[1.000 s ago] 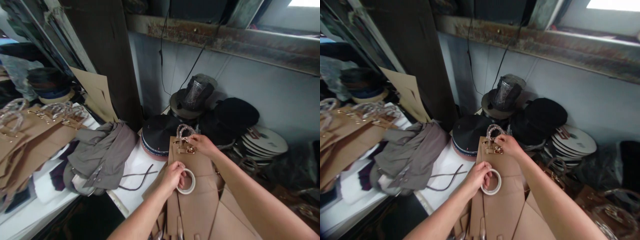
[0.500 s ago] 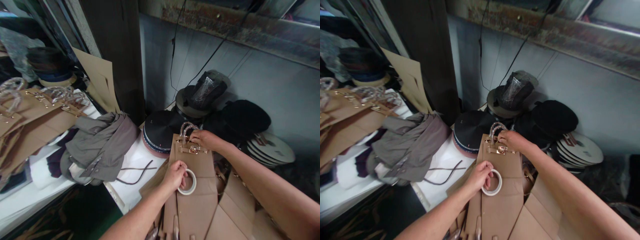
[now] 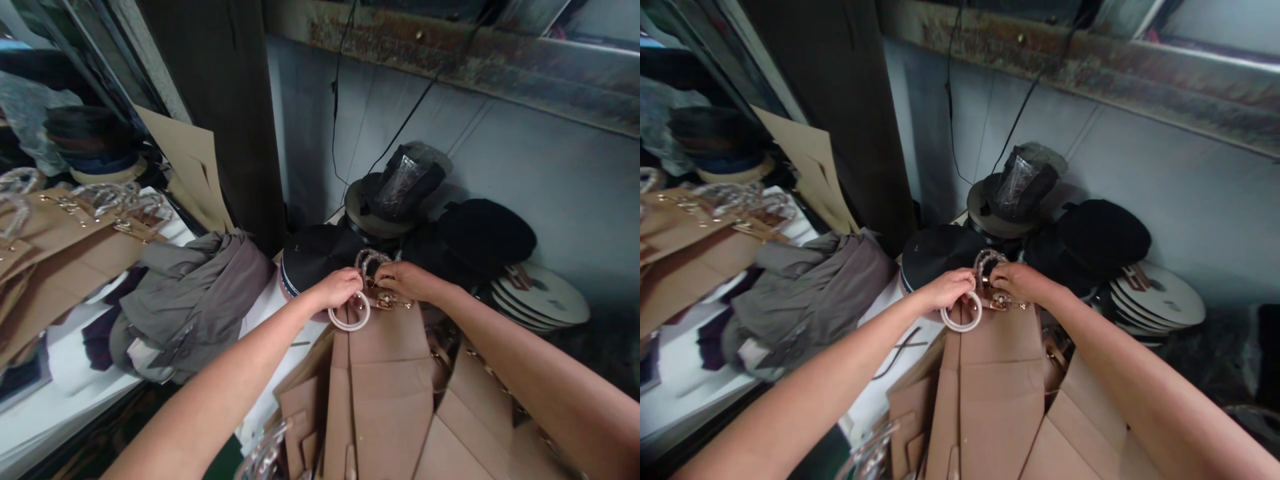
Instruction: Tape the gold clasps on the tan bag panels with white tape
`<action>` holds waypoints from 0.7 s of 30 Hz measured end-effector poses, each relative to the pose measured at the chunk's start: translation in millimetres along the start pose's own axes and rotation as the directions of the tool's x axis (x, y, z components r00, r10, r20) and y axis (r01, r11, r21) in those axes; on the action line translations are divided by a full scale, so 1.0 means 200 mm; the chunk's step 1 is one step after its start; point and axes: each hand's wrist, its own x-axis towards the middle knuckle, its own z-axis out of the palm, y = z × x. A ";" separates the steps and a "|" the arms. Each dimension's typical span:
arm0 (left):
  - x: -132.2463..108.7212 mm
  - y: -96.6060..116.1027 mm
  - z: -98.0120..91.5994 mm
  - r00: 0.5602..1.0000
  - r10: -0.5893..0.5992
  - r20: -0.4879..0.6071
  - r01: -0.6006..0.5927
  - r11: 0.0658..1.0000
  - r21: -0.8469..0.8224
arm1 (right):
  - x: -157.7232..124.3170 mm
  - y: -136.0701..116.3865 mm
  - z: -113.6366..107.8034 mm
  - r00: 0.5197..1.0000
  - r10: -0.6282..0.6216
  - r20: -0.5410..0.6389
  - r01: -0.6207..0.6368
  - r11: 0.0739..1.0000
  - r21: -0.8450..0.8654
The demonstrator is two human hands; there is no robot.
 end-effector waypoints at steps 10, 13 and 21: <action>0.16 -0.07 0.01 0.995 -0.036 0.092 0.033 0.999 0.033 | -0.03 -0.01 -0.06 0.994 0.090 0.056 -0.096 0.989 0.108; 0.14 -0.09 0.01 0.997 -0.035 0.067 0.039 0.997 -0.063 | -0.03 0.00 -0.05 0.994 0.092 0.051 -0.096 0.992 0.082; 0.10 -0.12 0.02 0.998 -0.048 0.035 0.055 0.975 -0.213 | 0.03 0.00 -0.01 0.992 0.124 -0.001 -0.124 0.989 -0.083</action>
